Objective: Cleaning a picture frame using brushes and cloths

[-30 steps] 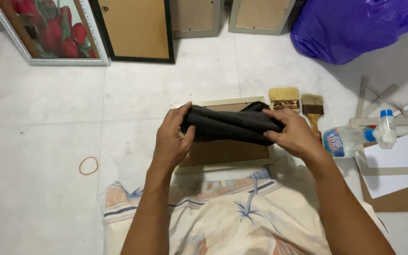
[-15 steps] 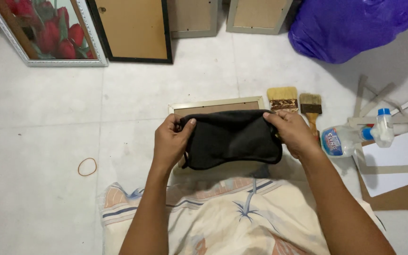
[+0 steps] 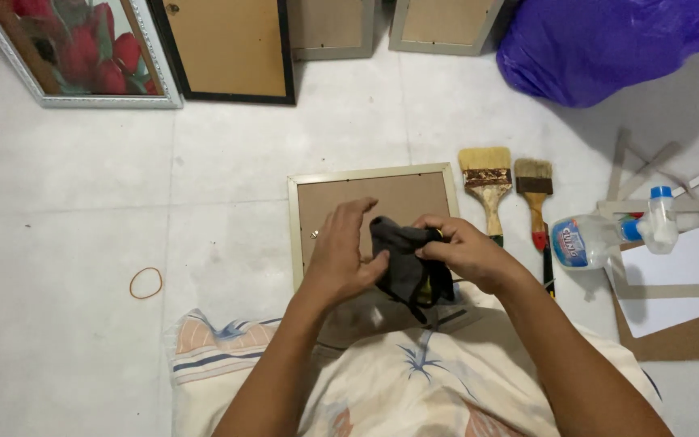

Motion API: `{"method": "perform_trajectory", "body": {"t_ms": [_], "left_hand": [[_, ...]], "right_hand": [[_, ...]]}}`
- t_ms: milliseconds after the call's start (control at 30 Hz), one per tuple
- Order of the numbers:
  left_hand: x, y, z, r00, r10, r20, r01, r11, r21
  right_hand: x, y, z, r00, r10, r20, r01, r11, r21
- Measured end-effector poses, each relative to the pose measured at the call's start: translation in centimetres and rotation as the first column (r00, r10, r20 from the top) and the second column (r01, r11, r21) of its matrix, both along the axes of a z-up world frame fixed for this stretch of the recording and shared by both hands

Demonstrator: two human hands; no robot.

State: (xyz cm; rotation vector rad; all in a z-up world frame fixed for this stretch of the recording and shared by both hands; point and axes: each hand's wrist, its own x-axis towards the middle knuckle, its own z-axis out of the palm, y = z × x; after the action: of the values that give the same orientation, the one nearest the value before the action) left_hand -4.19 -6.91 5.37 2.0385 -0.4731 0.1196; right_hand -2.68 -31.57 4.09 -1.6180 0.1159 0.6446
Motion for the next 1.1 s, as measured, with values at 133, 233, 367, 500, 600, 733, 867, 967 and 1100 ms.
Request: {"method": "perform_trajectory", "body": {"t_ms": [133,233,367,500,600,733,867,967,1100], "left_hand": [[0.2,-0.1,-1.0,0.853,-0.084,-0.516,0.039,0.995,-0.097],[0.7,-0.8,-2.0,0.852,-0.023,-0.523,-0.131,0.958,-0.254],[1.1,0.6,-1.3,0.798,-0.117,-0.591,-0.14,0.918,-0.371],[1.4,4.7,-1.4,0.91,0.176,-0.375,-0.095,0.97,0.224],[1.0,7.3,0.1,0.801,0.296,-0.52,-0.15,0.941,0.304],[1.2,9.4,-0.7,0.834,0.344,-0.431,-0.11,0.869,0.482],[0.5,10.1,-2.5,0.753,0.398,-0.524,0.072,0.741,0.667],[0.1,9.8,-1.3,0.639,0.441,-0.63,0.148,0.734,0.663],[0.0,10.1,-5.4,0.606,0.439,-0.663,0.18,0.737,0.652]], "right_hand": [[0.3,0.1,0.0,0.995,-0.09,-0.047,0.093,0.992,0.08],[0.2,0.1,0.7,0.984,-0.151,-0.091,0.164,0.973,0.165],[-0.4,-0.4,-0.7,0.988,-0.019,-0.153,0.016,1.0,-0.025],[0.1,0.2,2.4,0.995,0.054,0.09,-0.015,0.922,-0.386],[0.4,-2.2,-1.4,0.961,0.272,0.056,-0.124,0.6,-0.79],[0.2,-2.7,-4.9,0.925,0.379,0.006,-0.193,0.485,-0.853],[-0.8,-1.2,-6.3,0.838,0.542,-0.061,-0.315,0.39,-0.866],[-1.1,-0.4,-6.7,0.785,0.615,-0.077,-0.298,0.265,-0.917],[-1.3,0.1,-6.6,0.697,0.708,-0.114,-0.32,0.164,-0.933]]}}
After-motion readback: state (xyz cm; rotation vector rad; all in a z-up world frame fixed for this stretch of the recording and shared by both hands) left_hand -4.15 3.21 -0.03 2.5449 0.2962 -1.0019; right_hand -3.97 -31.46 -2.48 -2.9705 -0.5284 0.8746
